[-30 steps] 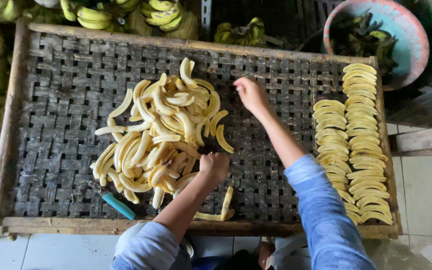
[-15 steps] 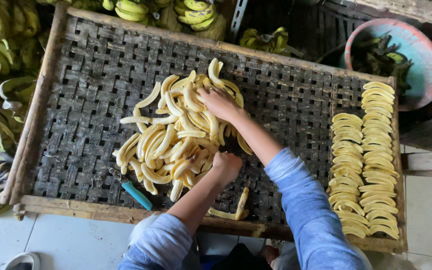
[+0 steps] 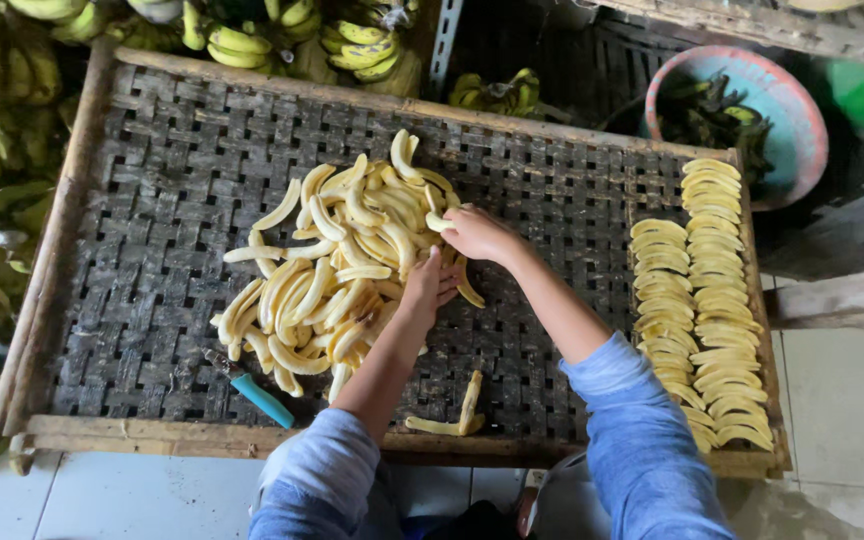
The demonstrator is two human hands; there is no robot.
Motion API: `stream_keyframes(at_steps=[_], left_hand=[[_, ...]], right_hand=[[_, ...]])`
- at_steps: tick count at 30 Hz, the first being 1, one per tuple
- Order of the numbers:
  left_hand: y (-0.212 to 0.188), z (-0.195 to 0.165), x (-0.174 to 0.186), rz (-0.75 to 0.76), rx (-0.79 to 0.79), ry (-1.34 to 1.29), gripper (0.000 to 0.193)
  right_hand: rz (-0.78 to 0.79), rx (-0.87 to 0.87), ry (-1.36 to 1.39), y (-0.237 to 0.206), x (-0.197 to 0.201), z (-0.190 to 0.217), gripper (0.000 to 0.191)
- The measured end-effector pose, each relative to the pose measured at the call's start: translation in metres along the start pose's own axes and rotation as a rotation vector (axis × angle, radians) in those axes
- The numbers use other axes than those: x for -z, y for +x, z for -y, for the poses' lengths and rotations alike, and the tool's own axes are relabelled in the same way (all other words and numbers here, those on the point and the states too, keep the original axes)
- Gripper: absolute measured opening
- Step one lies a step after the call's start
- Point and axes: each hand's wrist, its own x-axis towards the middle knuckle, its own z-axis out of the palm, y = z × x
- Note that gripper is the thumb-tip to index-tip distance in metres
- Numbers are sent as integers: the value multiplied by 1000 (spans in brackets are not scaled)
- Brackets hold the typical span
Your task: The person picks peeled bananas one at a time from a pile on a woven bamboo tray and lays them in neat curved rows on the right side of the tray, occasionally turning a banana to fit the row. The pile of unarranged bananas shrinks as the rows grow.
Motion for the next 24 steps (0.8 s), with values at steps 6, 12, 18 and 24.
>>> stream_keyframes(at_steps=[6,12,18,24], left_hand=[[5,22,-14,52,-58,275,46],[16,39,3,55,-416,756,40],[-19,40,-3,30,-321,1583,39],[-28,55,-7,187,-49,2024,42]], right_hand=[[152,-137,282,-35,20,-68,32],[-112,-274,258,-46,11,-133,30],[-145,-19,120,-36,-19,-94,29],[-116,178,55,-29,-49,-39,41]])
